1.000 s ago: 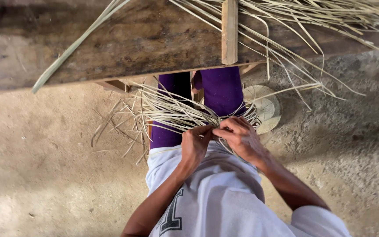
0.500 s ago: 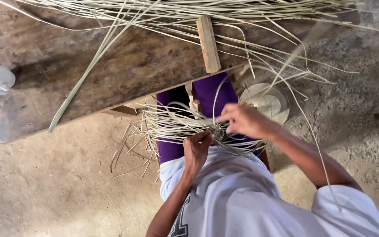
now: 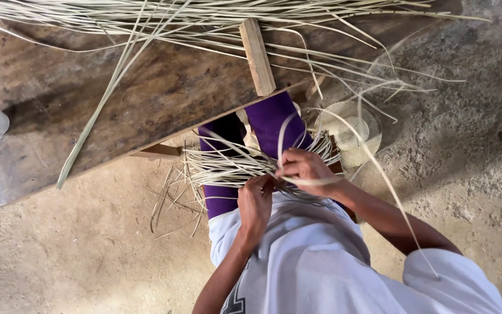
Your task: Weaving dried plant fibers around a base to create a craft item using hands and a wooden tool
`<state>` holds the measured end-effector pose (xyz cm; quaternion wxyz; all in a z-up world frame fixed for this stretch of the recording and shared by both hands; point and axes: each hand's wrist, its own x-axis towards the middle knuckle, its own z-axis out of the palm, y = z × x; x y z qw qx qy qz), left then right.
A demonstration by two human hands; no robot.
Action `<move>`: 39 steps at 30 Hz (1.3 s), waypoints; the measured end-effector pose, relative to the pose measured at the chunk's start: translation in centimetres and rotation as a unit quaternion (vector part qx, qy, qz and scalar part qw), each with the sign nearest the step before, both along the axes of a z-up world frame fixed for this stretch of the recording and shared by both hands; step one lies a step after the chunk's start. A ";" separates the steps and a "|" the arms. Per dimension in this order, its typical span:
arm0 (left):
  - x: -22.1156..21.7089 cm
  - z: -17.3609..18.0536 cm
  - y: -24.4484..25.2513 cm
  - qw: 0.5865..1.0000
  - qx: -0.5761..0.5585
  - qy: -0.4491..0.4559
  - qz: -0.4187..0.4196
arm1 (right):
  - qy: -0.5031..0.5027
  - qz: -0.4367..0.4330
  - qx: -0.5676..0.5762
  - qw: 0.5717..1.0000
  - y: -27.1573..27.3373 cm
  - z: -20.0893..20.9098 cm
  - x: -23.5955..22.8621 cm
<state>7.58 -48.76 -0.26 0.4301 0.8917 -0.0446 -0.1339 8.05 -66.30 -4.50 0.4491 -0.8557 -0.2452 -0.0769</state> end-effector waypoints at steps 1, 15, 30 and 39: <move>0.1 -0.1 0.0 1.000 0.001 0.002 -0.001 | 0.002 -0.001 0.001 1.000 0.0 0.4 -0.4; 0.2 1.0 -0.3 0.997 -0.068 -0.027 0.019 | -0.301 -0.088 -0.088 0.945 0.2 -2.4 -3.1; -0.1 -2.1 -0.4 0.984 -0.150 -0.079 0.056 | -0.070 -0.053 -0.171 0.981 0.8 2.2 0.9; -0.4 -3.3 -0.1 0.995 -0.077 0.005 0.064 | 0.242 -0.024 -0.243 0.939 2.3 9.1 4.0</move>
